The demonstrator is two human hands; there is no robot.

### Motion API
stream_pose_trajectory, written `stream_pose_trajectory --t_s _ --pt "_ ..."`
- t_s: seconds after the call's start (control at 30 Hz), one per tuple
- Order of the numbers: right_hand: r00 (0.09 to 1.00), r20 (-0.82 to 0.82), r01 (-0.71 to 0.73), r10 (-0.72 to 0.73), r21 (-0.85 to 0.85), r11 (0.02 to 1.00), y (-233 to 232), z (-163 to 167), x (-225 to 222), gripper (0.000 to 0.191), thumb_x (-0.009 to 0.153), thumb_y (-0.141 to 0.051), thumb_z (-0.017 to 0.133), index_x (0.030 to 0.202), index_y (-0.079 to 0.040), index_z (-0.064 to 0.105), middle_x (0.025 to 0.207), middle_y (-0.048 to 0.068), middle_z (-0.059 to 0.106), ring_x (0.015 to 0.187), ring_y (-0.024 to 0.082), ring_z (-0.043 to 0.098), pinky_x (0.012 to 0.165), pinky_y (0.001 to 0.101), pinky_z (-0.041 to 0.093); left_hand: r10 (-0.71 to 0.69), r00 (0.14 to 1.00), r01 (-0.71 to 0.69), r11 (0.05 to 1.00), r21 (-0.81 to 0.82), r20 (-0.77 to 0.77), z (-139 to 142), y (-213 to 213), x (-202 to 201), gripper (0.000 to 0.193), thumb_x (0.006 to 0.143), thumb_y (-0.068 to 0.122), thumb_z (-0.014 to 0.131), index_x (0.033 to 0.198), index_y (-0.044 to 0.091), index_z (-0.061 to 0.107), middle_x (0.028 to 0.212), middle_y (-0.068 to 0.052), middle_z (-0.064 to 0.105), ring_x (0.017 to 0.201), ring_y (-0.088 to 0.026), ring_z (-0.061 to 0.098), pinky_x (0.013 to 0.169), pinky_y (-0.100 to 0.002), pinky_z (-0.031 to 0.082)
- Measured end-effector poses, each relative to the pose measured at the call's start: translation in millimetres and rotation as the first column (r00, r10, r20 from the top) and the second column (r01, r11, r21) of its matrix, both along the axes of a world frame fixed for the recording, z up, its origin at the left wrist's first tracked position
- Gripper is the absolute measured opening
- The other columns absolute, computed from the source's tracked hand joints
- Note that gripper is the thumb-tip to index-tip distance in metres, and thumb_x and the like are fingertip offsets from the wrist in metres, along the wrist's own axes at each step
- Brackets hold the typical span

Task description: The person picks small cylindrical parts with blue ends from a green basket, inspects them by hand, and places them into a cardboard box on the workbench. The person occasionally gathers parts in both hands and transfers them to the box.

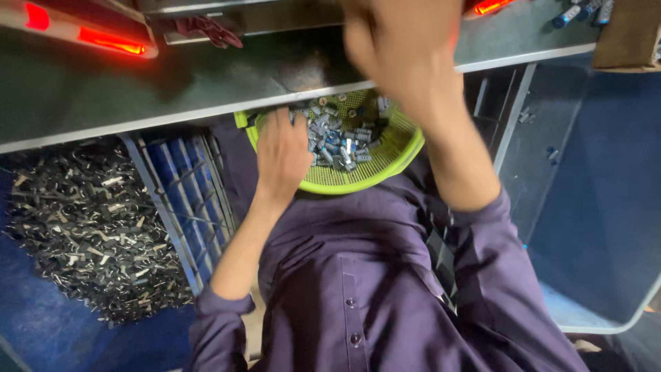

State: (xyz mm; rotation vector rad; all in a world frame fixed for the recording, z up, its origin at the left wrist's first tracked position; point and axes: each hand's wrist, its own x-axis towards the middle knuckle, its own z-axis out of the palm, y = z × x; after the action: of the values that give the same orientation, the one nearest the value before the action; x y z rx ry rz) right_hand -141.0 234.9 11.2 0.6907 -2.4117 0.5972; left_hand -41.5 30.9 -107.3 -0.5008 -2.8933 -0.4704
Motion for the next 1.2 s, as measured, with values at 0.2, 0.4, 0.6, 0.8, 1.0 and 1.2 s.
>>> stream_pose_trajectory --t_s 0.2,0.4,0.6,0.8,1.0,1.2 --pt "0.87 0.297 -0.237 0.394 -0.448 0.862 -22 -22 81 0.016 0.094 -0.006 0.073 0.107 -0.001 0.067 0.11 0.012 0.074 0.107 0.029 0.07 0.095 0.0396 0.054 -0.042 0.762 -0.509 0.579 0.637 0.646 41 -18 34 0.019 0.093 -0.005 0.068 0.11 0.0 0.06 0.098 -0.009 0.076 0.09 -0.016 0.077 0.075 -0.029 0.059" --pt "0.599 0.697 0.415 0.394 -0.692 0.591 -38 -88 148 0.023 0.089 0.005 0.075 0.111 0.004 0.067 0.105 0.013 0.072 0.095 0.019 0.071 0.085 0.0282 0.059 -0.362 0.762 -0.528 0.136 0.838 0.538 48 -15 39 0.016 0.098 -0.008 0.064 0.11 0.001 0.058 0.117 -0.009 0.073 0.108 -0.013 0.07 0.097 -0.028 0.058" --pt "0.803 0.468 0.19 0.37 -0.789 0.584 -28 -99 151 0.019 0.09 0.016 0.07 0.105 0.004 0.068 0.111 0.014 0.072 0.103 0.019 0.072 0.089 0.0299 0.06 -0.246 0.846 -0.412 0.263 0.872 0.473 60 0 32 0.025 0.09 -0.008 0.073 0.109 0.001 0.06 0.106 -0.01 0.068 0.094 -0.015 0.068 0.083 -0.028 0.058" --pt "0.671 0.434 0.475 0.601 -0.874 0.101 -34 -93 154 0.028 0.093 0.004 0.076 0.111 0.001 0.055 0.108 0.015 0.073 0.104 0.023 0.072 0.096 0.0356 0.061 -0.06 0.982 0.183 0.557 0.81 -0.18 72 2 30 0.022 0.084 -0.014 0.072 0.098 0.0 0.062 0.104 -0.01 0.068 0.087 -0.029 0.07 0.073 -0.034 0.058" --pt "0.539 0.45 0.607 0.712 -0.793 0.042 -36 -115 159 0.029 0.092 0.006 0.074 0.106 -0.005 0.052 0.102 0.015 0.07 0.094 0.023 0.068 0.081 0.034 0.057 -0.311 0.887 0.452 0.739 0.499 -0.342 82 -21 30 0.025 0.075 0.0 0.08 0.095 -0.004 0.065 0.107 -0.016 0.064 0.086 -0.032 0.068 0.073 -0.04 0.058" --pt "0.395 0.142 0.859 0.908 -0.408 -0.31 -31 -112 146 0.019 0.096 0.008 0.059 0.105 -0.007 0.054 0.099 0.014 0.064 0.084 0.021 0.058 0.073 0.0297 0.048 -0.229 0.926 0.333 0.124 0.935 -0.299 143 -82 54 0.02 0.08 0.008 0.078 0.096 -0.002 0.069 0.103 -0.013 0.068 0.089 -0.031 0.07 0.078 -0.04 0.058"
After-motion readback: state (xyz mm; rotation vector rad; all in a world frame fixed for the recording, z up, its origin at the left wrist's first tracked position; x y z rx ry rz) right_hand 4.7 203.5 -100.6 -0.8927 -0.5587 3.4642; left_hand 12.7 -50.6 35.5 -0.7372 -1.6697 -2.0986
